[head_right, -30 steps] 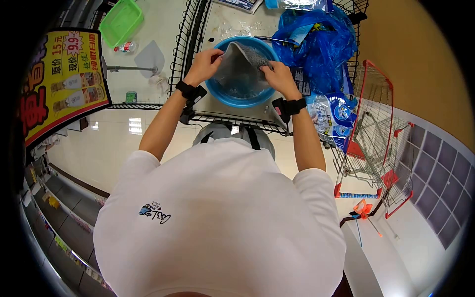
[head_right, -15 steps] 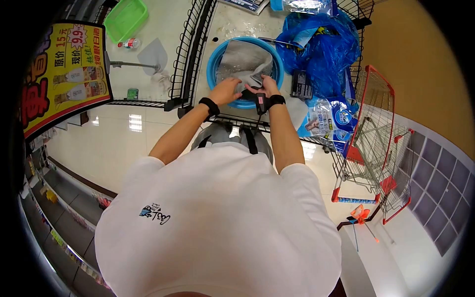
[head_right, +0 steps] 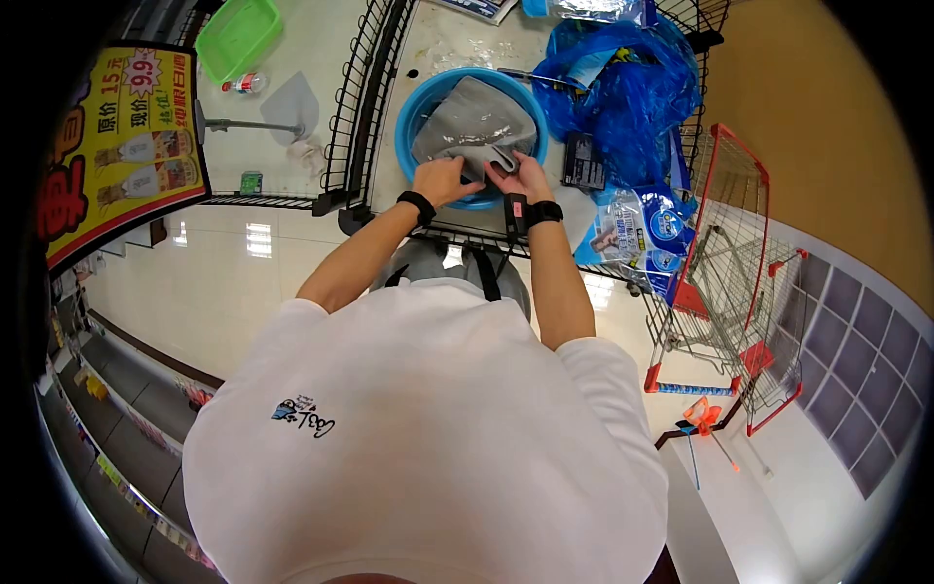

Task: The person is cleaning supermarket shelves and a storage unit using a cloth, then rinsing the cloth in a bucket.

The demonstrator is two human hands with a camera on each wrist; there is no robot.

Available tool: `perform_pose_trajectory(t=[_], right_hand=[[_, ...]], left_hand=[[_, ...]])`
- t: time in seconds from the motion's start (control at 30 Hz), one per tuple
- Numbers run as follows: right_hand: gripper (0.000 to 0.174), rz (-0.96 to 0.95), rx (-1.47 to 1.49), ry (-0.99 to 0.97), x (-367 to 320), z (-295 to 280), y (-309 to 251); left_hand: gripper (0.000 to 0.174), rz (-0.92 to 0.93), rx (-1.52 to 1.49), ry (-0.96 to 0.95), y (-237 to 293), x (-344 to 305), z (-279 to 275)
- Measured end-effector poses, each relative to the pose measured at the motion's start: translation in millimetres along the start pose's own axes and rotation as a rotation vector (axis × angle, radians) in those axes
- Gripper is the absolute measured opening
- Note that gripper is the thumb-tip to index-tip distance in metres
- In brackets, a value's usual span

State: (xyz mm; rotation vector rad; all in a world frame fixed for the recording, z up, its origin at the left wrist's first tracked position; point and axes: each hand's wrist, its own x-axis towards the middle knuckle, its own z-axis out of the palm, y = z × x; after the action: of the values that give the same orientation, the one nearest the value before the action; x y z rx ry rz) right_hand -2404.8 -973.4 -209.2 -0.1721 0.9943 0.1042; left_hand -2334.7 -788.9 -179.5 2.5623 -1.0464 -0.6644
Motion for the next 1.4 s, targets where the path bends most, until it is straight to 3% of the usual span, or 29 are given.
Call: perform_pose_trajectory(t=[0.2, 0.27, 0.37, 0.6, 0.67, 0.7, 0.77, 0.8, 0.83, 0.9, 0.97, 1.07, 1.13, 1.17, 1.23, 1.4], right_hand=[[0.028, -0.022, 0.000, -0.068, 4, -7, 4], [0.029, -0.005, 0.069, -0.085, 8, -13, 2], [0.029, 0.003, 0.034, -0.101, 6, -13, 2], [0.029, 0.031, 0.082, -0.178, -1, -6, 4], [0.036, -0.220, -0.421, 0.063, -11, -3, 6], [0.036, -0.221, -0.420, 0.058, -16, -2, 9], [0.053, -0.556, -1.001, 0.279, -36, 6, 14], [0.069, -0.541, -1.180, 0.238, -48, 11, 11], [0.069, -0.544, -1.179, 0.233, -48, 8, 13], [0.072, -0.943, -1.996, 0.246, -44, 2, 18], [0.077, -0.895, -2.013, 0.218, -48, 9, 19], [0.075, -1.011, -2.219, 0.153, -53, 22, 16], [0.069, -0.893, -2.487, 0.044, -57, 32, 9], [0.069, -0.897, -2.485, 0.045, -54, 31, 7], [0.052, -0.961, -2.468, -0.066, -48, 34, 3], [0.027, -1.055, -2.233, -0.044, -57, 46, -3]], left_hand=[[0.051, -0.101, -0.069, 0.153, 0, 10, 18], [0.046, 0.021, -0.078, 0.212, -4, 8, 12], [0.038, -0.033, -0.016, 0.083, 8, 5, -1], [0.027, -0.110, -0.087, 0.197, 1, 8, -1], [0.020, -0.017, -0.119, 0.292, -10, 5, -8], [0.020, -0.016, -0.114, 0.295, -13, 4, -11], [0.013, 0.051, -0.065, 0.340, -18, 2, -17], [0.013, 0.050, -0.061, 0.343, -19, 1, -18], [0.010, 0.079, -0.058, 0.377, -19, -2, -21], [0.007, 0.108, -0.054, 0.413, -19, -4, -24], [0.007, 0.178, -0.061, 0.471, -17, -7, -26], [0.007, 0.256, -0.024, 0.427, -16, -14, -31], [0.007, 0.285, -0.024, 0.419, -18, -18, -32], [0.008, 0.313, -0.031, 0.407, -19, -19, -32], [0.008, 0.307, -0.043, 0.381, -21, -22, -33], [0.009, 0.276, -0.121, 0.416, -33, -25, -27]])
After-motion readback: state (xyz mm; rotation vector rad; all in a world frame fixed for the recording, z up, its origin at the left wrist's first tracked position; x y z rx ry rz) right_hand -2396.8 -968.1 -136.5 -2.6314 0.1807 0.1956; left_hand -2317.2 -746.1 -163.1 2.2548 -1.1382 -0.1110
